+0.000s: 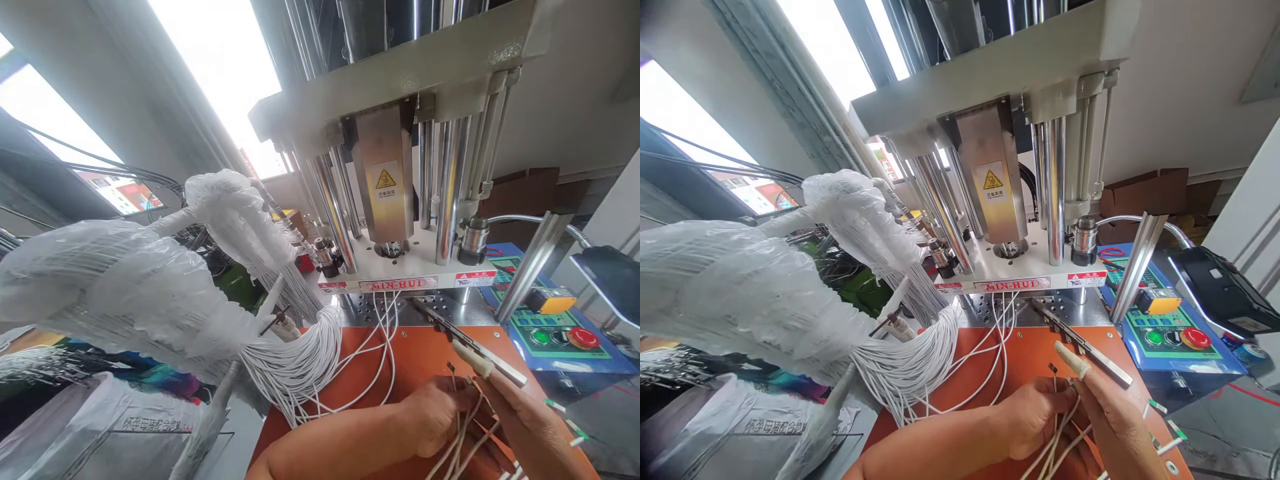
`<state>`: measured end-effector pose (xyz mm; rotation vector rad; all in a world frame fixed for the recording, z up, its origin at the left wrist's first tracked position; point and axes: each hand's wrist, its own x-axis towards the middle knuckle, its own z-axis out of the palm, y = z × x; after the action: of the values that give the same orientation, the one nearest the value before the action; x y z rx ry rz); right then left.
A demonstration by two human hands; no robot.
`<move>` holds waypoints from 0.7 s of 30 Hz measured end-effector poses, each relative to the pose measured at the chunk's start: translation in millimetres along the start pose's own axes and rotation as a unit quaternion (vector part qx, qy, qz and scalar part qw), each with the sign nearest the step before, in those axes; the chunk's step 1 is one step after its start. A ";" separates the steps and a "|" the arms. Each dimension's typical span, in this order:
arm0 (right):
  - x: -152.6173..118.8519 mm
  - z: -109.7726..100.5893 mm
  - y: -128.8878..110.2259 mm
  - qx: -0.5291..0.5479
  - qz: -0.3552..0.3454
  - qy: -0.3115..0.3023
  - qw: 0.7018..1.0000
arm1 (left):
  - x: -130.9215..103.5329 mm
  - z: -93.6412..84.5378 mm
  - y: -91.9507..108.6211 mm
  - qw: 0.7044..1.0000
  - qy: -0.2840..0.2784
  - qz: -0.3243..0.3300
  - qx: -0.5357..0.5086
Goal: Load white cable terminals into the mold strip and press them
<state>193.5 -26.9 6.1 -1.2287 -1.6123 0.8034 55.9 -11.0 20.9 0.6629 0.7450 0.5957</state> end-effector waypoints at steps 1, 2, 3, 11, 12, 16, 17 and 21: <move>0.9 0.3 2.3 0.007 -0.008 0.006 1.000 | -1.1 0.1 1.1 1.000 0.009 -0.005 -0.007; 2.2 -0.5 4.1 0.016 -0.010 0.003 1.000 | -2.9 0.3 3.4 1.000 0.018 -0.005 0.000; 3.8 -2.5 5.5 0.021 -0.009 -0.005 1.000 | -5.2 0.3 6.6 1.000 0.025 -0.002 0.014; 28.1 -34.6 22.3 -0.043 -0.126 -0.057 0.989 | -13.2 -13.1 18.4 0.989 0.125 0.063 0.057; 29.9 -34.8 23.4 -0.051 -0.137 -0.070 0.987 | -13.2 -15.0 17.6 0.988 0.122 0.060 0.068; 29.9 -23.8 26.2 -0.078 -0.106 -0.055 0.990 | -15.3 -15.1 17.6 0.990 0.097 0.062 0.076; 29.2 -19.9 27.6 -0.071 -0.080 -0.037 0.994 | -16.3 -14.0 18.3 0.991 0.083 0.064 0.082; 31.4 -9.4 33.6 -0.033 0.063 -0.043 0.997 | -18.3 -14.5 17.5 0.985 0.060 0.063 0.146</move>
<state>211.8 12.5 -11.7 -1.3697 -1.6552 0.8995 29.6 -7.6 33.1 0.9566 0.9178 0.6525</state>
